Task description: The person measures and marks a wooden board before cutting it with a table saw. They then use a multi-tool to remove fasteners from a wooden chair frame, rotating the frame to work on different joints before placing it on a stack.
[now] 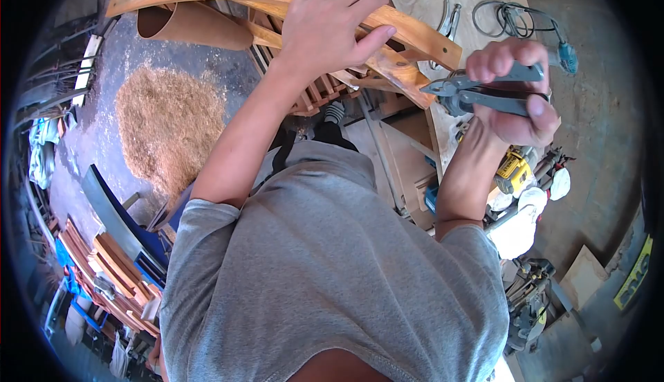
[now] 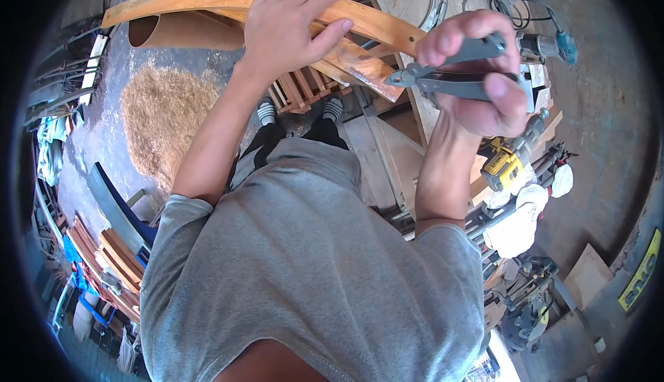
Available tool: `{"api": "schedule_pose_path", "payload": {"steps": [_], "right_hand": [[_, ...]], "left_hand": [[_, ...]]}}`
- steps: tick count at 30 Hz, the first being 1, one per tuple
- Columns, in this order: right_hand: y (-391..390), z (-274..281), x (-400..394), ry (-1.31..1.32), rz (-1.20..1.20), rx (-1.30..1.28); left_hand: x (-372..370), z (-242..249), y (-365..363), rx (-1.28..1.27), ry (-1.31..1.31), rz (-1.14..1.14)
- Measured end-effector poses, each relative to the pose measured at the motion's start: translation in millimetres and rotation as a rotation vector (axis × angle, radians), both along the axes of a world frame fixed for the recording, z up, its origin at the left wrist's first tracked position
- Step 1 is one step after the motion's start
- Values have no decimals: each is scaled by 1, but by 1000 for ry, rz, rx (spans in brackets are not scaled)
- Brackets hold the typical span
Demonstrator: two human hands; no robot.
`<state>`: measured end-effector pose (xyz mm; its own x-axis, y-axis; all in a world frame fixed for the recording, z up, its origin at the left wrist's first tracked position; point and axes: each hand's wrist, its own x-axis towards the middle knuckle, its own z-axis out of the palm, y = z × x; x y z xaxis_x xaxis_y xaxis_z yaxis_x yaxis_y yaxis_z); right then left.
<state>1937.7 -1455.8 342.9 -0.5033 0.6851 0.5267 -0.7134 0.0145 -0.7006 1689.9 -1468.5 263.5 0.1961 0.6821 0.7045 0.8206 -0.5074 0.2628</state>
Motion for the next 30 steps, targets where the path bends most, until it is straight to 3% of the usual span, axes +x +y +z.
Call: {"api": "schedule_pose_path", "payload": {"steps": [7, 13, 20, 23, 30], "right_hand": [[-10, 19, 19, 3, -257, 83], [-30, 5, 25, -60, -407, -48], [-44, -1, 14, -14, -819, -200], [-46, -4, 18, 15, -758, -143], [-59, 2, 0, -64, -910, -78]], "left_hand": [[1, 2, 2, 13, 2, -14], [1, 4, -2, 9, 10, -22], [1, 3, -1, 26, 8, -20], [1, 4, -1, 22, 1, -22], [0, 4, 0, 23, -23, -27]]}}
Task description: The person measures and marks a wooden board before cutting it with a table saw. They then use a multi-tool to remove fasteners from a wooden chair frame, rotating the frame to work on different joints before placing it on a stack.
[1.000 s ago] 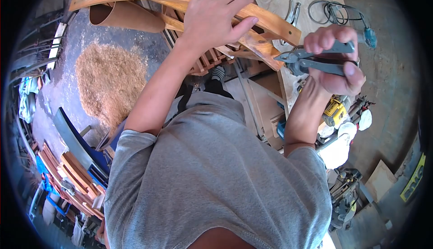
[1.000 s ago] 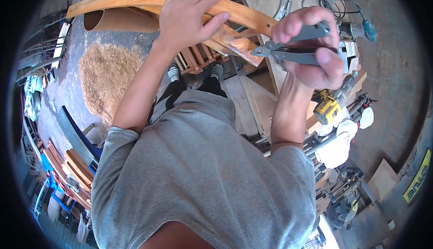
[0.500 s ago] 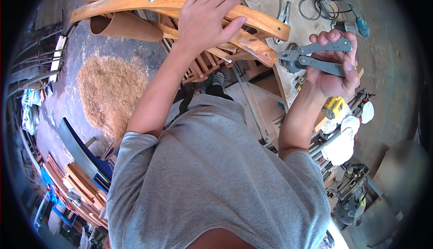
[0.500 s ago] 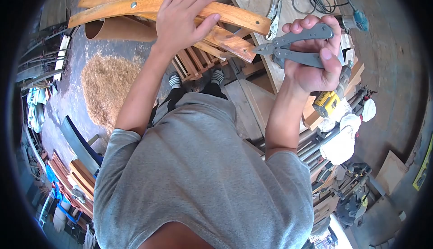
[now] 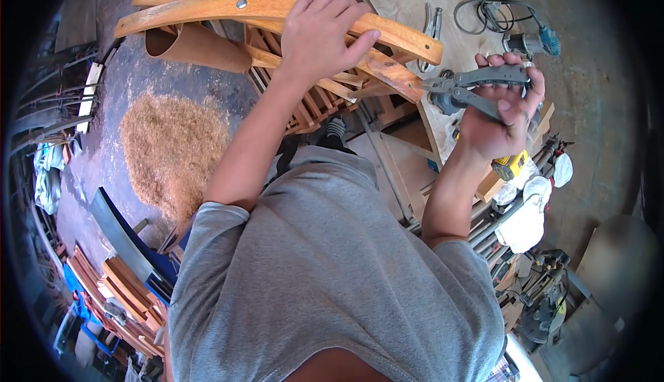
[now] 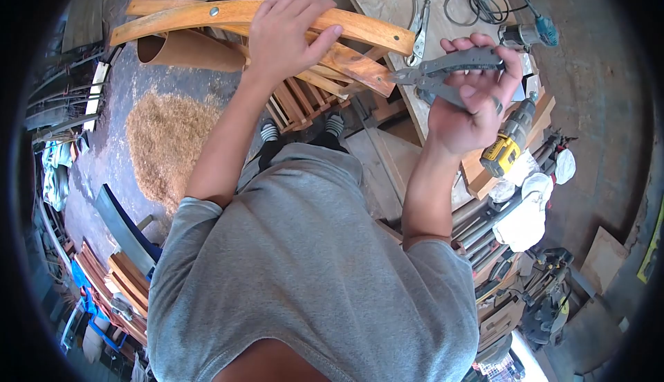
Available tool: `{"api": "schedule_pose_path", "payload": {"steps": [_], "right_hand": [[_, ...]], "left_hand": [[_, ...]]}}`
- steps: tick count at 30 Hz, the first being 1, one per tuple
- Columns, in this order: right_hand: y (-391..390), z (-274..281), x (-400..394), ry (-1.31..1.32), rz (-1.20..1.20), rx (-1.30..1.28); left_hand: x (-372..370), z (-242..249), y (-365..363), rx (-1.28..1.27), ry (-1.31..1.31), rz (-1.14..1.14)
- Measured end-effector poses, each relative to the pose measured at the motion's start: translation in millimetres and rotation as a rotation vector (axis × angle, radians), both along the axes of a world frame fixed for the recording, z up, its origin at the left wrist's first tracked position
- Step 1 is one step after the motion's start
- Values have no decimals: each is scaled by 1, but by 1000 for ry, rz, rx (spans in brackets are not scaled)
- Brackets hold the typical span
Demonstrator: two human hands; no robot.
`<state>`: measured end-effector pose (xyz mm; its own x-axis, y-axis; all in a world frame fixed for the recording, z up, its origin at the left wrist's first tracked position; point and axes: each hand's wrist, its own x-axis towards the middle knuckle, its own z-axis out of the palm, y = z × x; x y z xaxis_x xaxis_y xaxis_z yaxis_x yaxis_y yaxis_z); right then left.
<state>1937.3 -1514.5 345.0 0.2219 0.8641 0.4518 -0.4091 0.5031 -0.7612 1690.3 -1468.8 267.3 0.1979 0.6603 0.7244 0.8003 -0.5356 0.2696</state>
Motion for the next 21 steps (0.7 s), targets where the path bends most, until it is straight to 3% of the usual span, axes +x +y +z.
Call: {"api": "schedule_pose_path", "payload": {"steps": [6, 21], "right_hand": [[-21, -1, -24, -161, -152, 68], [-20, 2, -53, -363, -211, 34]], "left_hand": [[0, -1, 0, 0, -30, 5], [-2, -11, 4, -3, -94, 4]]}}
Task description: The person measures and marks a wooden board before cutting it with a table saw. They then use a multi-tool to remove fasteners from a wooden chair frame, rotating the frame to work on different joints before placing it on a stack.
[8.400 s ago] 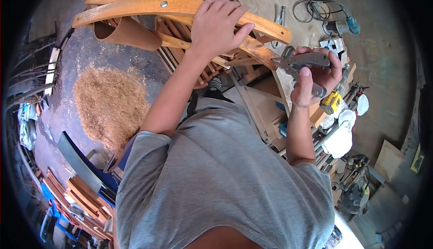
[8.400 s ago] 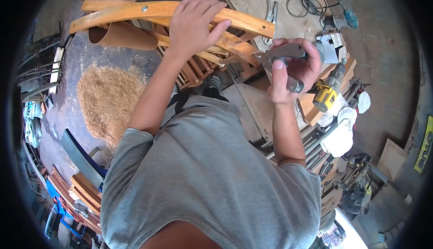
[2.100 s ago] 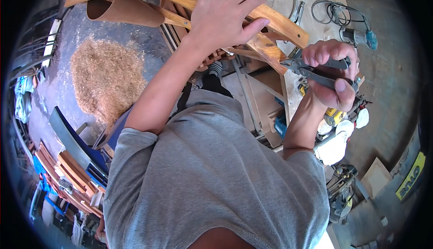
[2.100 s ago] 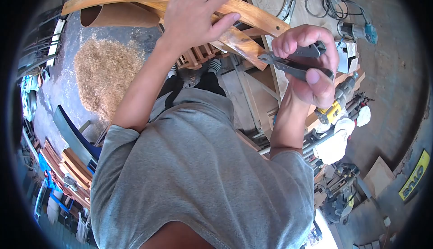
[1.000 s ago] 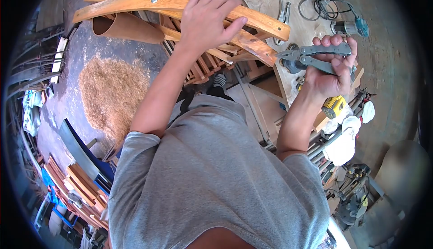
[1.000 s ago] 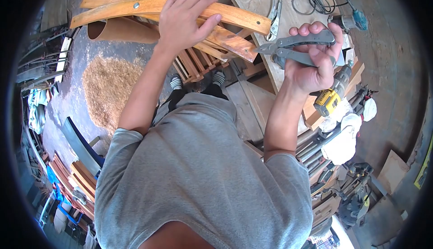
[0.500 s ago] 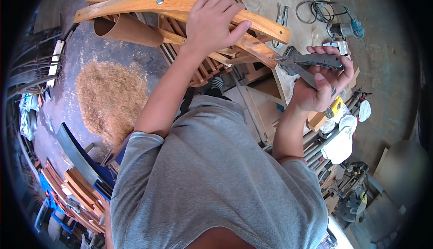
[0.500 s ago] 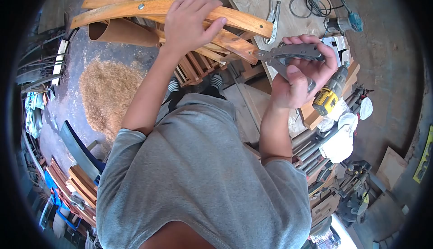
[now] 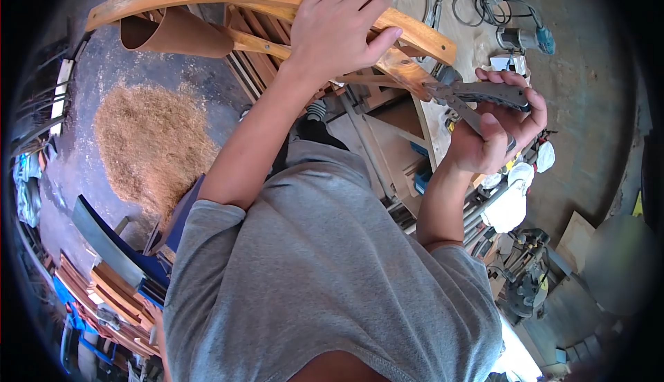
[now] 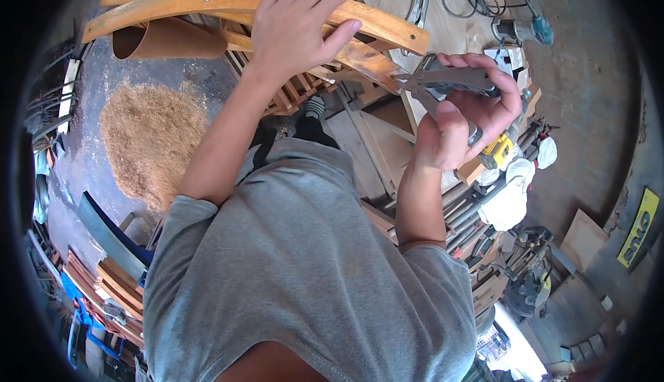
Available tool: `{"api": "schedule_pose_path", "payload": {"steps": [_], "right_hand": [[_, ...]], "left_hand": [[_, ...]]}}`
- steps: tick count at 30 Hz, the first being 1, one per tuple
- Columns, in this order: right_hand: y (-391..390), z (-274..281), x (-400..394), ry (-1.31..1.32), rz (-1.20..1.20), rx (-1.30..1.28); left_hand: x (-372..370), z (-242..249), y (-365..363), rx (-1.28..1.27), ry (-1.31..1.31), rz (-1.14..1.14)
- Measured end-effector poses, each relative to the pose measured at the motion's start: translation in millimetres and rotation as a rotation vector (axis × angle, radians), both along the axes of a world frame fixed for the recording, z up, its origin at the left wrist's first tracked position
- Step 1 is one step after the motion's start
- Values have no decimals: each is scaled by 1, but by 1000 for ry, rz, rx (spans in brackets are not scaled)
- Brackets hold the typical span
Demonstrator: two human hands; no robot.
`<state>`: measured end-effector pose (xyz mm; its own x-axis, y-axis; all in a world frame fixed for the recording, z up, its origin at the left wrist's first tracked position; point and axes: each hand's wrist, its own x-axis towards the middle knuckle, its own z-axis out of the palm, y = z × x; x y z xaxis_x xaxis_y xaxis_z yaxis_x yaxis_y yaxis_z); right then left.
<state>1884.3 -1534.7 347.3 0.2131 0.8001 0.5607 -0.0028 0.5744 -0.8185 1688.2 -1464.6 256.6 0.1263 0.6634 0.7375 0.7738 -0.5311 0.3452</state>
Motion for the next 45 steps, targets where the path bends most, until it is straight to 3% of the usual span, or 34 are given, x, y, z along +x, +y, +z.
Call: {"api": "schedule_pose_path", "payload": {"steps": [8, 11, 18, 20, 26, 29, 32, 35, 45], "right_hand": [[4, 0, -3, -39, 24, -7], [4, 0, -7, -64, 6, -4], [7, 0, -8, -164, -2, -3], [8, 1, -10, -123, -24, -51], [8, 0, -18, 1, -36, -63], [8, -6, -7, 69, 24, -43], [8, -7, -3, 108, 82, -35], [9, -8, -1, 94, 99, -38], [13, -9, 7, 129, 183, -42]], "left_hand": [[-2, 15, -3, 8, 60, 7], [-4, 18, -2, -441, 74, -90], [-1, 13, -1, -236, 64, -55], [-2, 16, -3, -41, 50, -3], [1, 8, 1, 18, 49, 26], [-3, 15, 0, -412, 126, -101], [-5, 24, 1, -504, 129, -133], [-3, 17, 0, -332, 53, -95], [-2, 17, -1, -360, 32, -120]]}}
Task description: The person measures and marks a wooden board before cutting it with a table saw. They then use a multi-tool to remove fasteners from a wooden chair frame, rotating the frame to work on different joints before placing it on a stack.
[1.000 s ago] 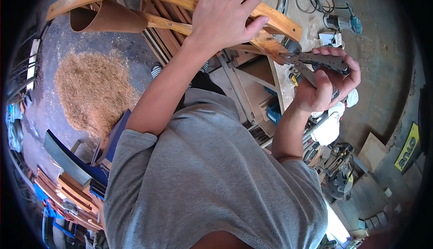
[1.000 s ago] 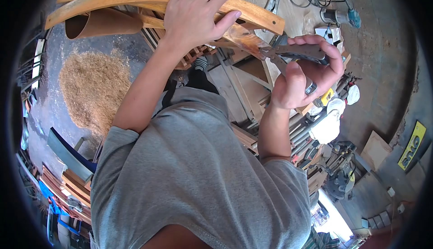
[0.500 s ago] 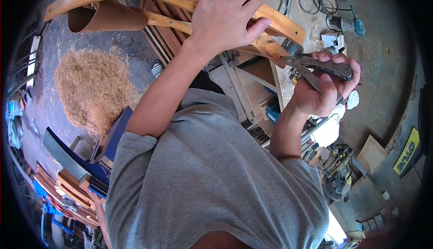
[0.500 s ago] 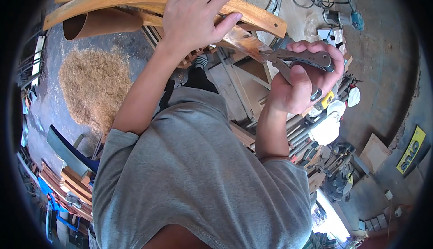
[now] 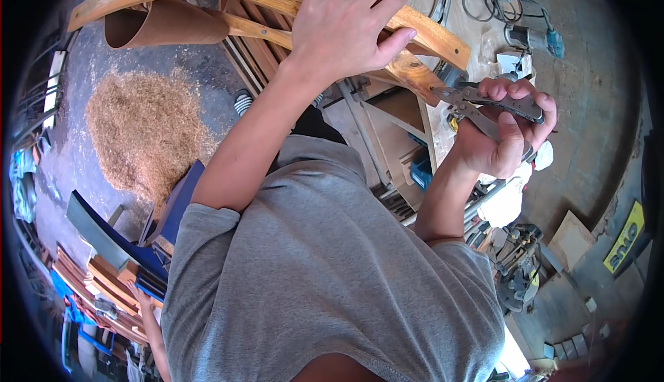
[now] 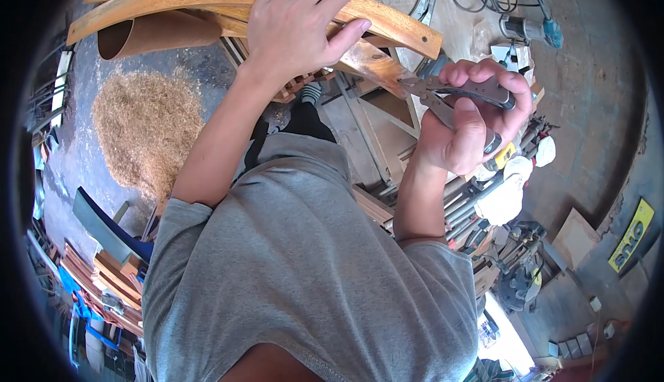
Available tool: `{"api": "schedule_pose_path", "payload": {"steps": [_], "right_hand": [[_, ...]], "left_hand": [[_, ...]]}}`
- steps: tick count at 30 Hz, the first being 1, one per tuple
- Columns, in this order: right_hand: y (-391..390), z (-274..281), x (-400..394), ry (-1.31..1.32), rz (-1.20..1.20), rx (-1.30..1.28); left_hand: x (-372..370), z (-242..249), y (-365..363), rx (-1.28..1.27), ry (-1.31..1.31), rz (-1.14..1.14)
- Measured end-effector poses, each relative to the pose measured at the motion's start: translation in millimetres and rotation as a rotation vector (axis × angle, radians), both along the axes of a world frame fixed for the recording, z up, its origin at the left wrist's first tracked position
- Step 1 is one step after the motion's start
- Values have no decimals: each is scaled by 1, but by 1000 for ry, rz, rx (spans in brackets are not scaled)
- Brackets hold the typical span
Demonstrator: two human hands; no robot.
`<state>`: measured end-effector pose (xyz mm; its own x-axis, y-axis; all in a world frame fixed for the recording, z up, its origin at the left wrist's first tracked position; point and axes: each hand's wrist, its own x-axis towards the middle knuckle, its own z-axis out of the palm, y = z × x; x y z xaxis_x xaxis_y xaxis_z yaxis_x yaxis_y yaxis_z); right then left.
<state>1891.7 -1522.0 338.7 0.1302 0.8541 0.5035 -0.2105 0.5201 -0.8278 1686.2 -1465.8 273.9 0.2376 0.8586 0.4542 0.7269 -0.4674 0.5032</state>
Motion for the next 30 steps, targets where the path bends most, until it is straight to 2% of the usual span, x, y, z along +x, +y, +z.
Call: {"api": "schedule_pose_path", "payload": {"steps": [8, 11, 17, 20, 23, 26, 29, 30], "right_hand": [[3, 0, 11, 23, 83, 6], [4, 0, 17, 61, 133, 7], [-3, 20, 32, 78, 138, 84], [-8, 34, 43, 174, 100, 47], [-8, 40, 37, 276, -109, -95], [-10, 30, 49, 343, -202, -193], [-16, 22, 58, 312, -283, -259], [-17, 21, 59, 298, -308, -269]], "left_hand": [[-1, 3, 2, -93, -3, -66], [2, -4, -1, 22, -34, -6], [0, -4, -6, -103, 38, 51], [4, -5, -3, 70, -1, 54], [3, 10, -2, -228, 6, -17], [4, 14, -2, -108, 19, 17], [6, 10, -8, 247, 172, 120], [7, 6, -9, 245, 169, 130]]}}
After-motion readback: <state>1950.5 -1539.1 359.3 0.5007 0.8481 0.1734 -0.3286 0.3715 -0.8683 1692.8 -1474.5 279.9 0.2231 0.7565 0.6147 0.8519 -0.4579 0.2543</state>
